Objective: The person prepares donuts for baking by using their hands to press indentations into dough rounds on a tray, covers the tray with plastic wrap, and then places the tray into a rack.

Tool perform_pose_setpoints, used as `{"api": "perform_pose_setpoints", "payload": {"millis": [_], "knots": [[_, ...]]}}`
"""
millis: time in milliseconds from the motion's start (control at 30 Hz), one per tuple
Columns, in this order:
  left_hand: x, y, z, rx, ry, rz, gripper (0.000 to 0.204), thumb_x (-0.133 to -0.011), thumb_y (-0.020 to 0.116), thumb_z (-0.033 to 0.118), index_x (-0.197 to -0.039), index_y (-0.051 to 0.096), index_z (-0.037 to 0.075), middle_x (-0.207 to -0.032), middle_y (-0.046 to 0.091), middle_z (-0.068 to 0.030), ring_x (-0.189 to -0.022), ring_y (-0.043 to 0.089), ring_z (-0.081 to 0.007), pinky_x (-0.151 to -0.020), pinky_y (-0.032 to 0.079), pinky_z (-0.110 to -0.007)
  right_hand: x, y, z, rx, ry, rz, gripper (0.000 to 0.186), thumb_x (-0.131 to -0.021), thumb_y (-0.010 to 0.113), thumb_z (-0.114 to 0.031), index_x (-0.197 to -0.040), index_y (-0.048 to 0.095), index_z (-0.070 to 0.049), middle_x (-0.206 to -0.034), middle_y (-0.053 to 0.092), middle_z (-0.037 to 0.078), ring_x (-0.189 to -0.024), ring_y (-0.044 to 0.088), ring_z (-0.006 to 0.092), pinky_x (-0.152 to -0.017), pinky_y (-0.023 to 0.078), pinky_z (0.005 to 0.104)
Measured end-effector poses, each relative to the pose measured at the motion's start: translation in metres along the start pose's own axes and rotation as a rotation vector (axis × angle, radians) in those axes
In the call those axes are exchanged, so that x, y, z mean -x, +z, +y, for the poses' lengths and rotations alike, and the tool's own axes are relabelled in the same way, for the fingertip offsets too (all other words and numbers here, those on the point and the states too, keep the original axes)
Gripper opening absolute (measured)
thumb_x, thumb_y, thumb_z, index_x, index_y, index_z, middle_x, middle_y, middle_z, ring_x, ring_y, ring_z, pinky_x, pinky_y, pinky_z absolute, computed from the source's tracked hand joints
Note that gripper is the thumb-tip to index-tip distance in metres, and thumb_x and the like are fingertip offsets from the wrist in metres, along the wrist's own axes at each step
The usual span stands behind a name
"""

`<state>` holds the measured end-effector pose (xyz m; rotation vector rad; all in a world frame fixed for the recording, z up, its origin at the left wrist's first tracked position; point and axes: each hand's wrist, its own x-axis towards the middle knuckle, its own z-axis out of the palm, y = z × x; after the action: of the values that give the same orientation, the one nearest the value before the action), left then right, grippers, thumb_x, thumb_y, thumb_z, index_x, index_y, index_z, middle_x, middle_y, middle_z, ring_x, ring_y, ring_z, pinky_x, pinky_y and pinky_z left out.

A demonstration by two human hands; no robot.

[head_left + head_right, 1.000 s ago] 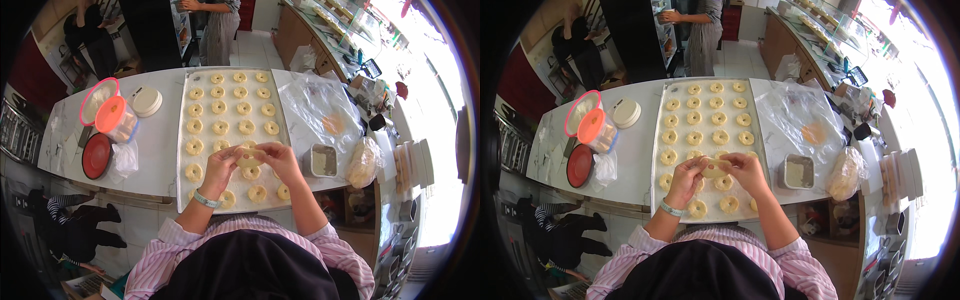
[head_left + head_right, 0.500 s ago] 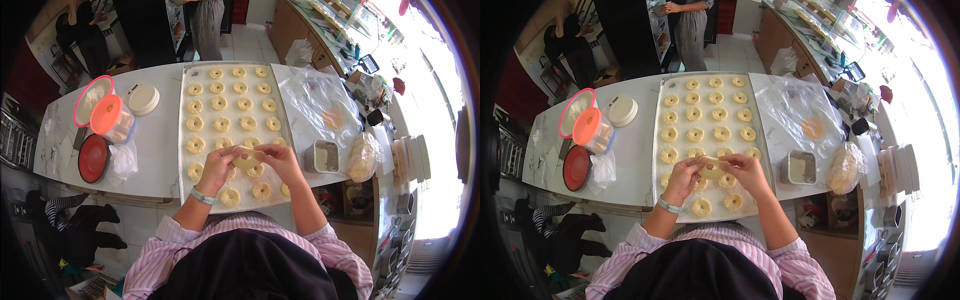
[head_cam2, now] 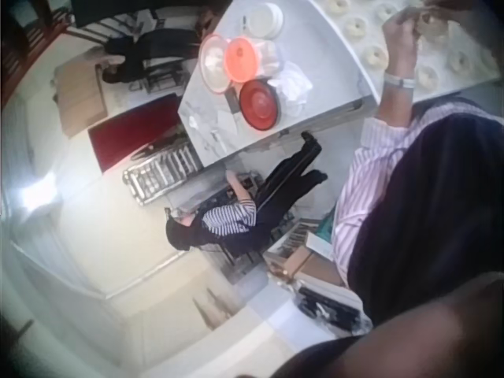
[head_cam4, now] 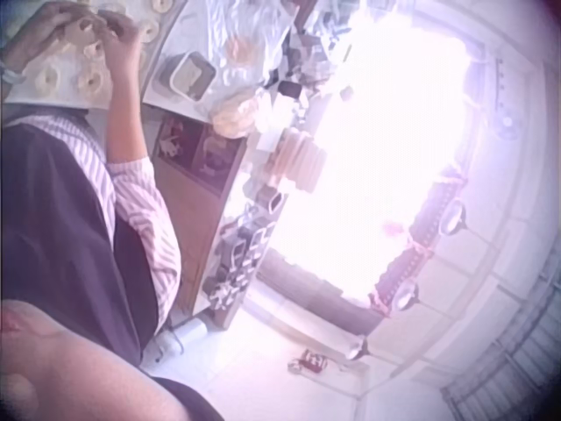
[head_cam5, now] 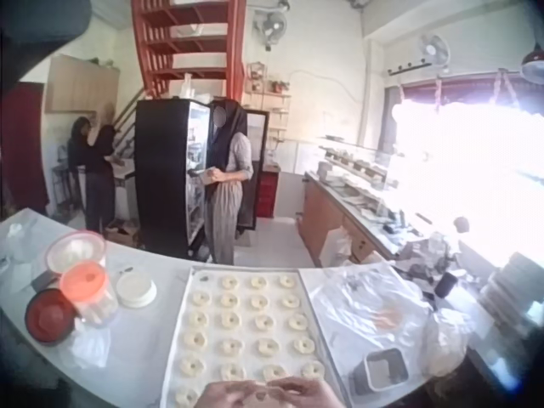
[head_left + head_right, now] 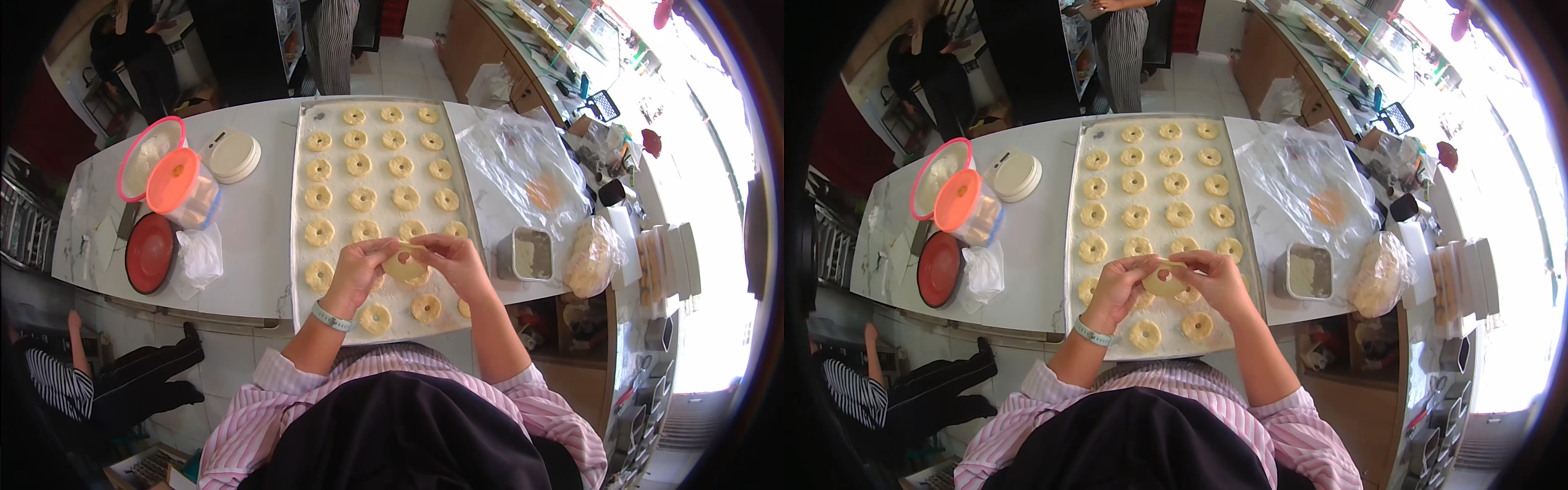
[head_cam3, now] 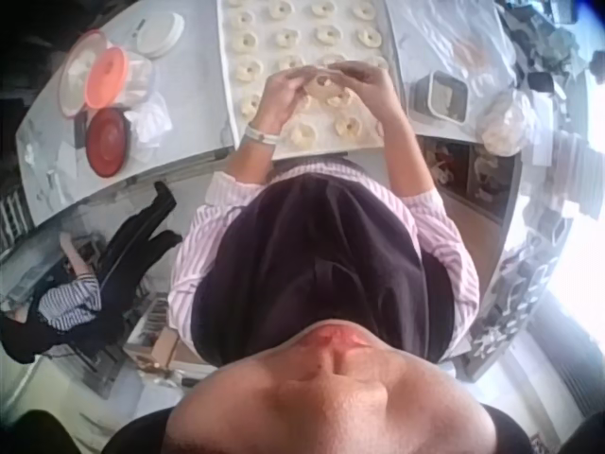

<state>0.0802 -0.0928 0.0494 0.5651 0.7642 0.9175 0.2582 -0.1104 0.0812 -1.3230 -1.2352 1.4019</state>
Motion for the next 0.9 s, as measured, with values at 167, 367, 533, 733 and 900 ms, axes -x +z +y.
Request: {"api": "perform_pose_setpoints", "payload": {"millis": [167, 367, 533, 733, 900], "knots": [[0.001, 0.003, -0.001, -0.056, -0.038, -0.078, 0.026, -0.084, 0.066, 0.013, -0.100, 0.062, -0.007, -0.093, 0.065, -0.0121, -0.083, 0.063, -0.0161, -0.075, 0.053, -0.027, 0.002, 0.001, -0.006, 0.027, 0.020, -0.025, 0.024, -0.083, 0.065, -0.007, -0.105, 0.063, 0.004, -0.089, 0.066, 0.007, -0.082, 0.061, 0.0121, -0.075, 0.047, 0.0234], [0.000, 0.007, -0.005, -0.038, -0.066, -0.015, 0.026, -0.085, 0.065, 0.015, -0.100, 0.063, -0.006, -0.092, 0.066, -0.0117, -0.081, 0.064, -0.0154, -0.073, 0.053, -0.027, 0.000, -0.011, 0.003, 0.078, -0.006, 0.033, 0.028, -0.082, 0.066, -0.012, -0.106, 0.063, 0.002, -0.087, 0.067, 0.006, -0.081, 0.061, 0.0101, -0.072, 0.047, 0.0239], [-0.003, 0.004, -0.013, -0.018, -0.003, 0.060, 0.027, -0.084, 0.066, 0.015, -0.101, 0.062, -0.006, -0.092, 0.066, -0.0109, -0.082, 0.064, -0.0150, -0.073, 0.052, -0.025, 0.004, -0.013, 0.008, 0.087, -0.013, -0.007, 0.026, -0.082, 0.065, -0.010, -0.106, 0.064, 0.000, -0.088, 0.066, 0.006, -0.082, 0.061, 0.0102, -0.072, 0.048, 0.0236], [-0.002, 0.005, -0.008, -0.055, -0.019, 0.037, 0.026, -0.084, 0.066, 0.014, -0.101, 0.062, -0.006, -0.091, 0.066, -0.0107, -0.080, 0.064, -0.0146, -0.071, 0.052, -0.024, 0.003, -0.001, -0.003, 0.094, -0.050, -0.058, 0.026, -0.083, 0.066, -0.008, -0.107, 0.064, 0.001, -0.095, 0.064, 0.005, -0.085, 0.060, 0.0107, -0.076, 0.048, 0.0244], [-0.003, -0.001, -0.001, -0.017, -0.033, 0.025, 0.024, -0.083, 0.067, 0.013, -0.096, 0.064, -0.006, -0.088, 0.066, -0.0105, -0.080, 0.064, -0.0151, -0.070, 0.053, -0.024, -0.004, -0.001, -0.002, 0.100, -0.069, -0.045, 0.026, -0.084, 0.061, -0.007, -0.109, 0.063, 0.000, -0.098, 0.059, 0.007, -0.084, 0.061, 0.0119, -0.071, 0.049, 0.0235]]}}
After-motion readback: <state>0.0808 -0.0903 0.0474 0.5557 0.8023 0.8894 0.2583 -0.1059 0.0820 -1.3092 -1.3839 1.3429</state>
